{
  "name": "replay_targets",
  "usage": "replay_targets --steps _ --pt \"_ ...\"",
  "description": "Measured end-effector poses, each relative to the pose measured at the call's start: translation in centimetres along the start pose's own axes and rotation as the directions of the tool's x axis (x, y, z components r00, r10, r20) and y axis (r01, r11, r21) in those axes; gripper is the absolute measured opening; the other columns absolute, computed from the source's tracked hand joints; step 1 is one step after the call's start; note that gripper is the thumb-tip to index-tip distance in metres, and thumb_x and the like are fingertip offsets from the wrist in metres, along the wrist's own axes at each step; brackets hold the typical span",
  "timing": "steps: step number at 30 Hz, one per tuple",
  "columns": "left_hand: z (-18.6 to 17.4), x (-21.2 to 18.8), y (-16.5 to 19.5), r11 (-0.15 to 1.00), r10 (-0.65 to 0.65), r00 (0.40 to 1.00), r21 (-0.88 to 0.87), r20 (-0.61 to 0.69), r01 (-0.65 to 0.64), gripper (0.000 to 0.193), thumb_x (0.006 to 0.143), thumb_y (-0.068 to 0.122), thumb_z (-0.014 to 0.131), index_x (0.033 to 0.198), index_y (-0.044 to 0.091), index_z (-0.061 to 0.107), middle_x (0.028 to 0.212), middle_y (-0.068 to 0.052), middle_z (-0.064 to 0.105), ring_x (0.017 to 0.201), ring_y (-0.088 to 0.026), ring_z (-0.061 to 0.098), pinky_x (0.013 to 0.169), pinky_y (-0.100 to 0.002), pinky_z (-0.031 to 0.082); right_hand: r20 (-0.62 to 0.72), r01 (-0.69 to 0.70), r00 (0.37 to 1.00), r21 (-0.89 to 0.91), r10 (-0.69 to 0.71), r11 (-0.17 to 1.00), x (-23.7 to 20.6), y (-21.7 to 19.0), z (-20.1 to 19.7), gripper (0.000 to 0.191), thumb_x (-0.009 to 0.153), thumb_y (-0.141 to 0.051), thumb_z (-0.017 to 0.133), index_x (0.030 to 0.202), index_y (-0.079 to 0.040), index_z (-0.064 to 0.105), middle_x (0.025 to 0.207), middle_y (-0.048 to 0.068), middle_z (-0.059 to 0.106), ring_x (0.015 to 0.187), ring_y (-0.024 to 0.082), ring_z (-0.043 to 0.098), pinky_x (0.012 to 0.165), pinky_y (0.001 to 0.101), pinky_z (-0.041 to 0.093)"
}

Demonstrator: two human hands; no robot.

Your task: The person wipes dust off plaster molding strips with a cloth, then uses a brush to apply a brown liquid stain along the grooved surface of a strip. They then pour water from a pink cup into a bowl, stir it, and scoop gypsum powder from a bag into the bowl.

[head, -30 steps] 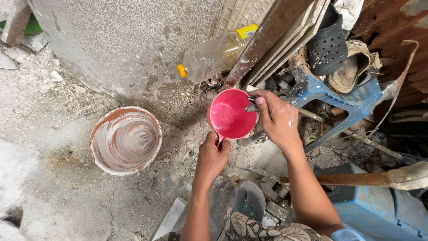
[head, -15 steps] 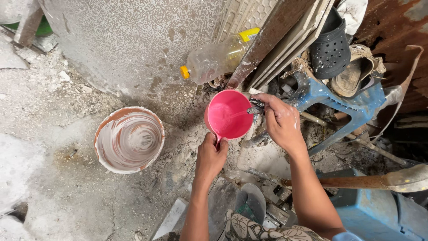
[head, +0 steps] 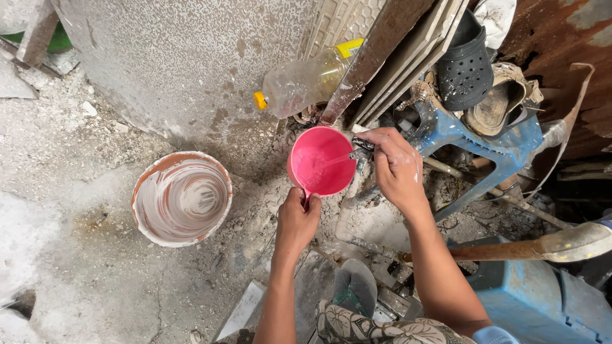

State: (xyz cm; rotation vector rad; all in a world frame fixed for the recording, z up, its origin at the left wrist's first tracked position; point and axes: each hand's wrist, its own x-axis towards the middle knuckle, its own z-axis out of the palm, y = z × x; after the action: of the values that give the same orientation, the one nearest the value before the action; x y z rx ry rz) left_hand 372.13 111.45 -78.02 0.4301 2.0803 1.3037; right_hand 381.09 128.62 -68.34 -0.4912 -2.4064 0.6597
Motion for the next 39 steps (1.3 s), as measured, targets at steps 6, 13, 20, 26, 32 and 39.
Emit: replay_targets --steps 6,13,20,26,32,39 --pt "-0.3 -0.3 0.3 1.0 0.009 1.0 -0.008 -0.003 -0.009 0.025 0.093 0.023 0.061 0.097 -0.002 0.06 0.075 -0.017 0.07 0.066 -0.03 0.07 0.066 -0.044 0.052 -0.01 -0.021 1.0 0.021 0.021 1.0 0.0 -0.1 0.1 0.036 0.093 0.009 0.047 0.115 -0.006 0.072 0.11 0.013 0.07 0.091 0.027 0.071 0.079 0.0345 0.054" --pt "-0.5 -0.3 0.4 0.998 -0.069 0.995 0.002 0.067 0.069 0.024 0.096 0.025 0.058 0.099 0.001 0.061 0.076 -0.013 0.071 0.066 -0.021 0.07 0.063 -0.041 0.053 0.028 -0.098 0.995 0.054 0.096 0.994 -0.3 0.7 0.1 0.039 0.092 0.009 0.045 0.113 -0.006 0.075 0.109 0.011 0.069 0.084 0.024 0.068 0.075 0.0329 0.052" --pt "-0.5 -0.2 0.0 0.997 -0.072 0.995 0.012 0.064 0.071 0.027 0.096 0.026 0.059 0.095 -0.001 0.061 0.076 -0.013 0.07 0.066 -0.021 0.068 0.063 -0.04 0.052 0.064 0.0 0.998 0.31 -0.021 0.951 -1.2 3.5 0.5 0.034 0.095 0.014 0.046 0.104 -0.004 0.074 0.118 0.01 0.067 0.107 0.022 0.068 0.092 0.0317 0.054" --pt "-0.6 0.5 -1.0 0.997 -0.08 0.996 -0.011 0.045 0.081 0.025 0.096 0.026 0.06 0.095 0.0 0.061 0.076 -0.013 0.069 0.065 -0.021 0.066 0.063 -0.041 0.052 0.103 -0.054 0.995 0.425 0.011 0.904 -1.9 5.2 0.0 0.031 0.091 0.016 0.047 0.08 -0.002 0.07 0.12 0.011 0.065 0.107 0.022 0.062 0.093 0.0329 0.049" --pt "-3.3 0.4 -2.4 0.996 0.042 0.986 -0.072 -0.16 -0.054 0.027 0.092 0.024 0.066 0.091 -0.002 0.061 0.073 -0.015 0.07 0.064 -0.025 0.067 0.063 -0.041 0.052 -0.203 0.194 0.966 0.162 -0.16 0.967 -1.5 0.7 0.7 0.022 0.088 0.012 0.048 0.078 -0.001 0.062 0.109 0.013 0.067 0.117 0.029 0.065 0.106 0.0376 0.051" --pt "-11.1 -1.6 -2.7 0.979 -0.134 0.888 0.082 -0.439 0.189 0.026 0.09 0.028 0.069 0.104 0.007 0.061 0.089 -0.02 0.074 0.087 -0.042 0.071 0.072 -0.052 0.052 -0.076 0.246 0.951 0.775 -0.3 0.582 -2.4 -5.4 10.8 0.023 0.096 0.006 0.048 0.081 -0.004 0.062 0.098 0.01 0.067 0.094 0.023 0.07 0.083 0.0347 0.06"
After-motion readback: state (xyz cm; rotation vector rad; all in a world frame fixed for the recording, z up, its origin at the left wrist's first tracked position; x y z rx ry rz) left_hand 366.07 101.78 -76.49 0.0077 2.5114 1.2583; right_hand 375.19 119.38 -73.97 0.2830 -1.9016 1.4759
